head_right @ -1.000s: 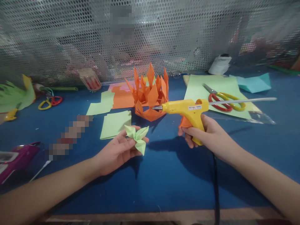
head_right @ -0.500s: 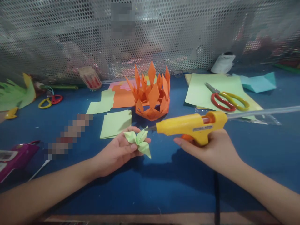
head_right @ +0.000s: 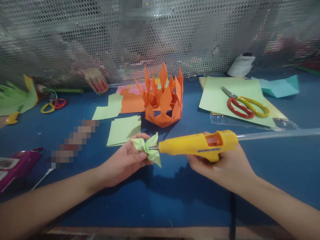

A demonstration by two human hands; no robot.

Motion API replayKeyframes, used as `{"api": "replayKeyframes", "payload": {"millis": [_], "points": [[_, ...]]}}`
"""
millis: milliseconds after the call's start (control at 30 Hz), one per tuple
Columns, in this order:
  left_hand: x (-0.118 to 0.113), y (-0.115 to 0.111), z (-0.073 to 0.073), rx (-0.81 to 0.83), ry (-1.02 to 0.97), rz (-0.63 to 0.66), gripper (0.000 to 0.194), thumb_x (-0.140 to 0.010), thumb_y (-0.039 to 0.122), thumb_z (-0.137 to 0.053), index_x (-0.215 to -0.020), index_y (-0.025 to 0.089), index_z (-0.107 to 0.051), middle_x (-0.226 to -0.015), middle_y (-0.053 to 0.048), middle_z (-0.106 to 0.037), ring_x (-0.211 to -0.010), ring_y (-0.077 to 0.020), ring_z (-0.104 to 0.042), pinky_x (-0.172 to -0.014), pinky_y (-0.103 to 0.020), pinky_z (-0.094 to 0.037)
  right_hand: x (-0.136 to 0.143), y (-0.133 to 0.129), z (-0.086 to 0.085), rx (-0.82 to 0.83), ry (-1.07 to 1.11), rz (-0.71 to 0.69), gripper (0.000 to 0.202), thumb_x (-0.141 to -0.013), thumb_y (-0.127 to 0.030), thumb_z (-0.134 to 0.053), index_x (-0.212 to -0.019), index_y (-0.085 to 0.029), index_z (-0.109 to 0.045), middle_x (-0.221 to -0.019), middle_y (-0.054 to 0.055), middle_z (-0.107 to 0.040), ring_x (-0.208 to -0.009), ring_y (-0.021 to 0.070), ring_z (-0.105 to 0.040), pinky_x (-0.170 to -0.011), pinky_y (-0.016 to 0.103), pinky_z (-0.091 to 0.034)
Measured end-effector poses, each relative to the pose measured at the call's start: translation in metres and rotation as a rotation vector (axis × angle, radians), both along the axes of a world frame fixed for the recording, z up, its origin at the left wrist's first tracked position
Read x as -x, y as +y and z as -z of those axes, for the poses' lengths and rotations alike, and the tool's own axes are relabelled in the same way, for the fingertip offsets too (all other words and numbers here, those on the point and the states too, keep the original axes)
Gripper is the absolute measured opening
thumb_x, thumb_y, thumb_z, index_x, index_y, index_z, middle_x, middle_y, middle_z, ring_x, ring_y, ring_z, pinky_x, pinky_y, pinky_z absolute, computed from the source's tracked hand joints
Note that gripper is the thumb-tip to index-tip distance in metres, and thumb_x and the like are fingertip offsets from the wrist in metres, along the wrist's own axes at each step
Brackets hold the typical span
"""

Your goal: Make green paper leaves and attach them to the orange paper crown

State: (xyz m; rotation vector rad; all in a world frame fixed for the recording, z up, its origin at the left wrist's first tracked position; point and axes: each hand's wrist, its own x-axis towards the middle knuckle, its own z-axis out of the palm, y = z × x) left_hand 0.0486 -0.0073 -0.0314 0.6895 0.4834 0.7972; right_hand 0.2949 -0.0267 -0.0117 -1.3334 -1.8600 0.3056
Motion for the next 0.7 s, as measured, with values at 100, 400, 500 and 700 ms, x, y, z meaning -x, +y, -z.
{"api": "replayKeyframes", "payload": {"millis": [100,400,500,700], "points": [[0.001,-0.001,-0.001,0.004,-0.008,0.012,0.033,-0.078,0.015,-0.082,-0.102,0.025,-0.062,-0.097,0.001,-0.074,-0.089,-0.0107,-0.068,-0.081,-0.024,-0.052,-0.002,-0.001,0.001,0.006,-0.02,-0.003,0.015,-0.067,-0.034,-0.067,-0.063,-0.028,-0.053,-0.047,-0.008,-0.059,-0.037,0.0157,-0.057,-0.036,0.026,-0.046],[0.001,-0.002,-0.004,0.005,0.012,0.01,0.034,-0.077,0.015,-0.082,-0.101,0.023,-0.06,-0.099,-0.001,-0.076,-0.091,-0.0118,-0.069,-0.083,-0.025,-0.052,-0.001,-0.011,0.005,0.112,-0.052,0.023,0.009,-0.071,-0.039,-0.061,-0.071,-0.032,-0.055,-0.055,-0.005,-0.061,-0.045,0.02,-0.058,-0.048,0.035,-0.048],[0.0,-0.003,-0.004,0.001,0.027,-0.001,0.035,-0.076,0.015,-0.083,-0.1,0.023,-0.06,-0.099,-0.002,-0.075,-0.09,-0.0126,-0.07,-0.083,-0.026,-0.052,-0.003,-0.011,0.009,0.104,-0.057,0.009,0.01,-0.072,-0.039,-0.061,-0.071,-0.032,-0.055,-0.056,-0.004,-0.06,-0.045,0.0196,-0.057,-0.046,0.034,-0.046],[0.0,-0.002,-0.003,-0.006,0.035,0.016,0.035,-0.076,0.016,-0.084,-0.101,0.023,-0.061,-0.093,0.0,-0.075,-0.086,-0.0106,-0.07,-0.081,-0.024,-0.053,-0.012,-0.006,0.018,-0.039,-0.151,-0.038,0.008,-0.074,-0.036,-0.064,-0.077,-0.031,-0.057,-0.057,-0.005,-0.063,-0.045,0.0193,-0.06,-0.044,0.032,-0.043]]}}
